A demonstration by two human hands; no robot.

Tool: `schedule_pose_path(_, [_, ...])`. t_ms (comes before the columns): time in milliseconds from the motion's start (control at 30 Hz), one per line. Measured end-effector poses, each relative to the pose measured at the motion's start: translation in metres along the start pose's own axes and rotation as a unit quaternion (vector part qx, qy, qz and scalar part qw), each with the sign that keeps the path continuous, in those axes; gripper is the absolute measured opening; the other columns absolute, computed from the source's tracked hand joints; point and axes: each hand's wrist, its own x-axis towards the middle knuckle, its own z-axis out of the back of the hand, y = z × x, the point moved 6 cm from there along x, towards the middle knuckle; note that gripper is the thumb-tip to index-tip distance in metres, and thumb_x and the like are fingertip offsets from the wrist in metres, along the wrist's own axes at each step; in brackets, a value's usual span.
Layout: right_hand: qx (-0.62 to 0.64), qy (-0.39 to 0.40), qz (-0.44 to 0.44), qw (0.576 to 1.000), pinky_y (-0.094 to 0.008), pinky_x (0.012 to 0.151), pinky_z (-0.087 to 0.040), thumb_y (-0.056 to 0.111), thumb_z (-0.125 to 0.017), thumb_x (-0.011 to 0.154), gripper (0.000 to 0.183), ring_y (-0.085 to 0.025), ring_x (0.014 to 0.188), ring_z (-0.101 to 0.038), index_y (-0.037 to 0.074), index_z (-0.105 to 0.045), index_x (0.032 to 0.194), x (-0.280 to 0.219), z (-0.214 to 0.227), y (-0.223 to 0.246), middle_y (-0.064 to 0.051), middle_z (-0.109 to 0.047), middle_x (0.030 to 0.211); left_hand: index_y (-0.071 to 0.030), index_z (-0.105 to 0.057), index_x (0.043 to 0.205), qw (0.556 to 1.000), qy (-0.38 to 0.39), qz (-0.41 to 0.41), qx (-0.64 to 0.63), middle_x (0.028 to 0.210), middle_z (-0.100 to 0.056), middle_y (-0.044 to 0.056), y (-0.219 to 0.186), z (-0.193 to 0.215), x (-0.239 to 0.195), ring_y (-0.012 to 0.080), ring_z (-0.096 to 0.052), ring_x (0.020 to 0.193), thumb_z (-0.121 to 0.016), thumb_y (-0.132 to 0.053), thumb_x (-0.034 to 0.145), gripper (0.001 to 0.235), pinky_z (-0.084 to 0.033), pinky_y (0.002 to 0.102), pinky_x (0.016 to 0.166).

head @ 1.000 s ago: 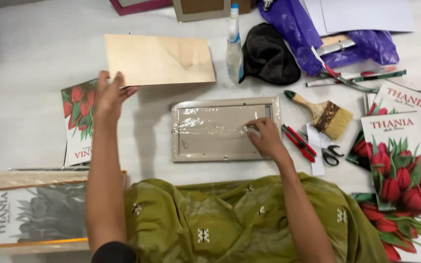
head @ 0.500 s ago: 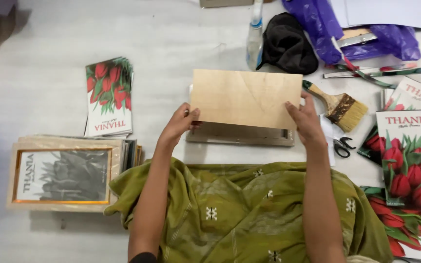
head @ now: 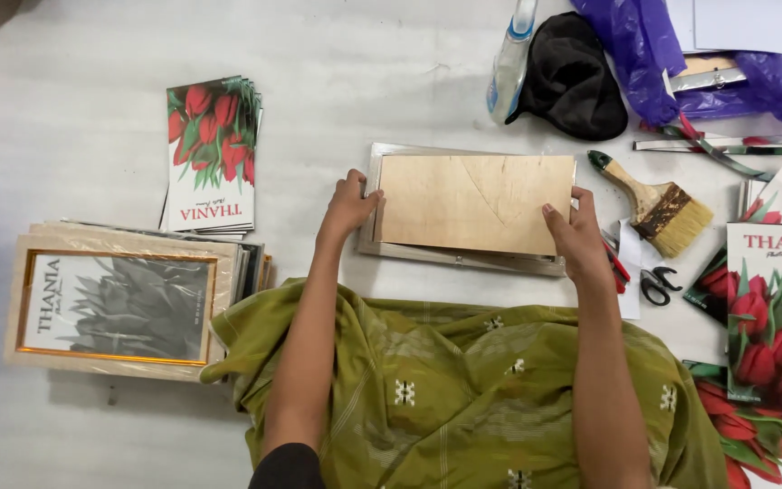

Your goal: The person applies glue to the back of a picture frame using a brush, then places a wooden backing board into the frame and presses it down. They wipe the surface with a cloth and set the completed frame aside.

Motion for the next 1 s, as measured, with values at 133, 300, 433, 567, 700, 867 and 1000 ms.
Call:
schedule_pose_path(133, [-0.032, -0.017, -0.007, 0.999, -0.05, 0.071, -0.058, 0.012, -0.057, 0.108, 0.051, -0.038, 0.092, -0.066, 0.0, -0.028, 0.147, -0.013, -0.01, 0.009, -0.027, -0.059, 0.118, -0.002, -0.041, 0.137, 1.0, 0.023, 0.012, -0.012, 0.129, -0.047, 0.037, -0.06, 0.019, -0.046, 0.0604, -0.056, 0.12, -0.068, -0.032, 0.095, 0.059, -0.049, 0.064, 0.096])
schedule_pose_path(300, [-0.373, -0.101, 0.054, 0.921, -0.059, 0.08, -0.055, 0.025, -0.072, 0.098, 0.057, -0.051, 0.103, -0.06, -0.006, -0.049, 0.14, -0.009, -0.007, 0.017, -0.025, -0.05, 0.119, -0.006, -0.036, 0.136, 0.998, 0.019, 0.035, 0.044, 0.133, -0.042, 0.039, -0.076, 0.021, -0.056, 0.0645, -0.049, 0.124, -0.072, -0.036, 0.094, 0.063, -0.046, 0.069, 0.1])
schedule_pose_path(433, [-0.45, -0.113, 0.061, 0.884, -0.066, 0.092, -0.051, 0.031, -0.077, 0.094, 0.067, -0.05, 0.115, -0.046, -0.006, -0.054, 0.145, -0.017, -0.016, 0.029, -0.022, -0.039, 0.125, -0.007, -0.033, 0.137, 0.998, 0.018, 0.04, 0.041, 0.134, -0.041, 0.039, -0.071, 0.015, -0.053, 0.0651, -0.047, 0.125, -0.072, -0.038, 0.094, 0.066, -0.044, 0.07, 0.101])
schedule_pose_path(567, [-0.591, -0.099, 0.005, 0.8, -0.059, 0.099, -0.04, 0.044, -0.055, 0.105, 0.07, -0.043, 0.12, -0.036, 0.0, -0.04, 0.158, -0.015, -0.028, 0.008, -0.017, -0.037, 0.137, -0.003, -0.028, 0.146, 0.998, 0.012, 0.036, 0.054, 0.136, -0.038, 0.041, -0.068, 0.01, -0.051, 0.0667, -0.043, 0.127, -0.072, -0.042, 0.095, 0.077, -0.045, 0.072, 0.097])
schedule_pose_path(700, [-0.622, -0.099, 0.01, 0.776, -0.06, 0.106, -0.027, 0.044, -0.041, 0.111, 0.066, -0.043, 0.13, -0.028, -0.001, -0.035, 0.16, -0.022, -0.038, 0.016, -0.018, -0.034, 0.146, 0.0, -0.02, 0.155, 0.997, 0.015, 0.031, 0.065, 0.141, -0.033, 0.044, -0.071, 0.008, -0.053, 0.0693, -0.036, 0.13, -0.069, -0.039, 0.098, 0.085, -0.042, 0.076, 0.097])
schedule_pose_path(867, [-0.595, -0.088, 0.015, 0.799, -0.062, 0.106, -0.027, 0.04, -0.043, 0.11, 0.064, -0.044, 0.13, -0.028, 0.003, -0.033, 0.161, -0.028, -0.034, 0.021, -0.015, -0.031, 0.147, -0.001, -0.018, 0.158, 0.998, 0.025, 0.023, 0.06, 0.142, -0.031, 0.043, -0.069, 0.002, -0.049, 0.07, -0.032, 0.132, -0.07, -0.042, 0.097, 0.09, -0.04, 0.078, 0.097])
schedule_pose_path(1000, [-0.549, -0.078, 0.052, 0.83, -0.071, 0.099, -0.034, 0.031, -0.053, 0.108, 0.051, -0.049, 0.129, -0.034, 0.015, -0.047, 0.157, -0.003, 0.011, -0.026, -0.011, -0.038, 0.145, -0.001, -0.017, 0.157, 0.998, 0.024, 0.022, 0.06, 0.141, -0.031, 0.041, -0.07, 0.001, -0.047, 0.0698, -0.031, 0.132, -0.067, -0.043, 0.098, 0.088, -0.04, 0.078, 0.097])
